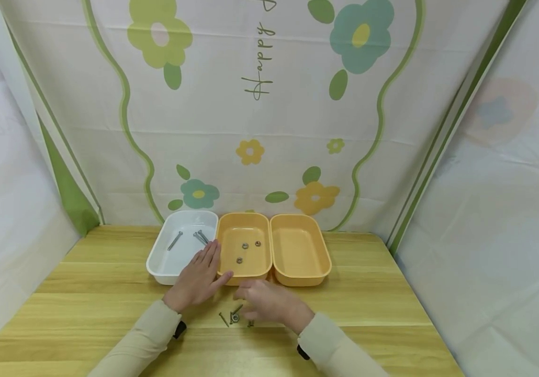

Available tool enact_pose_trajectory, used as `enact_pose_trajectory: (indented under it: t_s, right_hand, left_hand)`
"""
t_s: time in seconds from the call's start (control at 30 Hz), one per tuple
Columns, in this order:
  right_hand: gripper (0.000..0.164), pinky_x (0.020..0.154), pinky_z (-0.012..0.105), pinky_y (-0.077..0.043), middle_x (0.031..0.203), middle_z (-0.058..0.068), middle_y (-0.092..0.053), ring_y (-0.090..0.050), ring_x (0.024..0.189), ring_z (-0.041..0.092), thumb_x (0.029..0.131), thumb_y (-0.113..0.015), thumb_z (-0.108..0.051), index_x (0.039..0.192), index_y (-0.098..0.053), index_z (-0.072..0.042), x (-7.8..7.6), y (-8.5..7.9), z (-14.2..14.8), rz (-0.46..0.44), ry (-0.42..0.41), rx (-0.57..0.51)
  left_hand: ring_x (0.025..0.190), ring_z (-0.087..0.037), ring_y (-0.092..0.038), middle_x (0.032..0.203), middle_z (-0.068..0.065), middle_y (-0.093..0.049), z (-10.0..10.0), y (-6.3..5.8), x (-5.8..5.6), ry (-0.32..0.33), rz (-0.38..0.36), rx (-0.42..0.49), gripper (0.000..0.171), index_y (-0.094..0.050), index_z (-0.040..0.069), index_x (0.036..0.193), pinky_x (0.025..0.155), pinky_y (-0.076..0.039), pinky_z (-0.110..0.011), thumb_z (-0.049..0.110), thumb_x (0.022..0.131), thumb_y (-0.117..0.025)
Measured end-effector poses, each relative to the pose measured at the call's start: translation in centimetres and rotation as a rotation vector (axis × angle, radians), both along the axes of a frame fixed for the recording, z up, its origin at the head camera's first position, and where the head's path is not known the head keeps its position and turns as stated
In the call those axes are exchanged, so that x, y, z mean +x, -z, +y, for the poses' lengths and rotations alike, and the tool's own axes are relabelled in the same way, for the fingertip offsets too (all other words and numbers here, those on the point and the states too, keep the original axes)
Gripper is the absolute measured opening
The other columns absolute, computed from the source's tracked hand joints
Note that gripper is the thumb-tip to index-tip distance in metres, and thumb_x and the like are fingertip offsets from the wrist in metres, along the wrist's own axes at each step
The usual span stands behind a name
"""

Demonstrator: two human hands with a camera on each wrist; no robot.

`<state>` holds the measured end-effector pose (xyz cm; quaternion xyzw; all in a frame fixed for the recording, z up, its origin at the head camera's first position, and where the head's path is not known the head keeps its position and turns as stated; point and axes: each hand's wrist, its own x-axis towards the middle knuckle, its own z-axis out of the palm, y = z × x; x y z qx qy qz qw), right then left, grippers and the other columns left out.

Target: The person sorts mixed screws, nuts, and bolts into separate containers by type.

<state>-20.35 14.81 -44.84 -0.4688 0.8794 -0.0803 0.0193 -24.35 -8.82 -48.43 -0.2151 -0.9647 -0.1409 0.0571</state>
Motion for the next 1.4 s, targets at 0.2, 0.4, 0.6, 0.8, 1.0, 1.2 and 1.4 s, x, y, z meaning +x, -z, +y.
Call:
enact_pose_trajectory:
  t_s: [0.2,0.4,0.6,0.8,1.0,1.2,1.4]
  right_hand:
    - [0.025,0.081,0.005,-0.052,0.113,-0.004,-0.074,-0.069,0.094,0.000,0.095,-0.080,-0.021,0.119,-0.076,-0.014,0.2,1.5,-0.5,-0.024,-0.029,-0.007]
    - [0.021,0.078,0.002,-0.049,0.108,-0.004,-0.074,-0.065,0.089,-0.006,0.096,-0.078,-0.015,0.116,-0.077,-0.012,0.5,2.7,-1.0,-0.120,-0.033,-0.052]
    - [0.013,0.072,0.001,-0.046,0.099,-0.008,-0.071,-0.060,0.081,-0.007,0.096,-0.079,-0.016,0.109,-0.078,-0.015,0.6,3.4,-1.1,-0.087,-0.044,-0.052]
    - [0.006,0.067,0.002,-0.044,0.094,-0.011,-0.069,-0.056,0.076,-0.007,0.096,-0.078,-0.016,0.101,-0.076,-0.018,0.5,3.5,-1.4,-0.101,-0.037,-0.049]
    - [0.017,0.068,0.002,-0.045,0.092,-0.012,-0.067,-0.055,0.076,-0.008,0.084,-0.081,-0.013,0.098,-0.074,-0.017,0.3,3.5,-1.8,-0.130,-0.024,-0.043]
    - [0.021,0.063,0.003,-0.043,0.086,-0.015,-0.062,-0.051,0.072,-0.009,0.077,-0.085,-0.014,0.092,-0.070,-0.020,0.1,3.5,-2.0,-0.114,-0.029,-0.007]
    - [0.021,0.061,0.003,-0.042,0.086,-0.014,-0.062,-0.050,0.072,-0.008,0.077,-0.084,-0.012,0.090,-0.069,-0.018,-0.2,2.1,-1.5,-0.073,-0.053,0.025]
  left_hand:
    - [0.163,-0.041,-0.023,0.173,-0.028,-0.022,0.0,0.0,-0.1,0.005,-0.001,0.004,0.088,-0.026,-0.011,0.162,0.131,-0.027,-0.056,0.057,0.109,-0.045]
    - [0.163,-0.040,-0.021,0.174,-0.027,-0.021,-0.1,-0.1,0.0,0.001,-0.012,-0.009,0.088,-0.024,-0.009,0.163,0.132,-0.025,-0.055,0.058,0.109,-0.043]
    - [0.163,-0.040,-0.021,0.174,-0.027,-0.021,0.0,-0.2,0.0,0.002,-0.021,-0.008,0.088,-0.024,-0.009,0.164,0.132,-0.024,-0.055,0.058,0.109,-0.043]
    - [0.163,-0.041,-0.023,0.173,-0.027,-0.022,0.0,-0.3,0.1,0.002,-0.013,-0.010,0.088,-0.025,-0.009,0.163,0.132,-0.025,-0.055,0.058,0.109,-0.043]
    - [0.163,-0.041,-0.024,0.173,-0.028,-0.023,0.0,-0.1,0.0,0.001,-0.006,-0.004,0.088,-0.026,-0.010,0.163,0.132,-0.026,-0.056,0.057,0.109,-0.045]
    - [0.162,-0.042,-0.026,0.172,-0.029,-0.024,0.1,0.0,0.1,0.009,0.000,0.010,0.088,-0.027,-0.011,0.162,0.130,-0.028,-0.057,0.057,0.108,-0.046]
    - [0.163,-0.041,-0.022,0.173,-0.027,-0.021,0.0,-0.2,0.1,-0.004,-0.015,-0.003,0.089,-0.025,-0.010,0.163,0.132,-0.025,-0.055,0.058,0.108,-0.044]
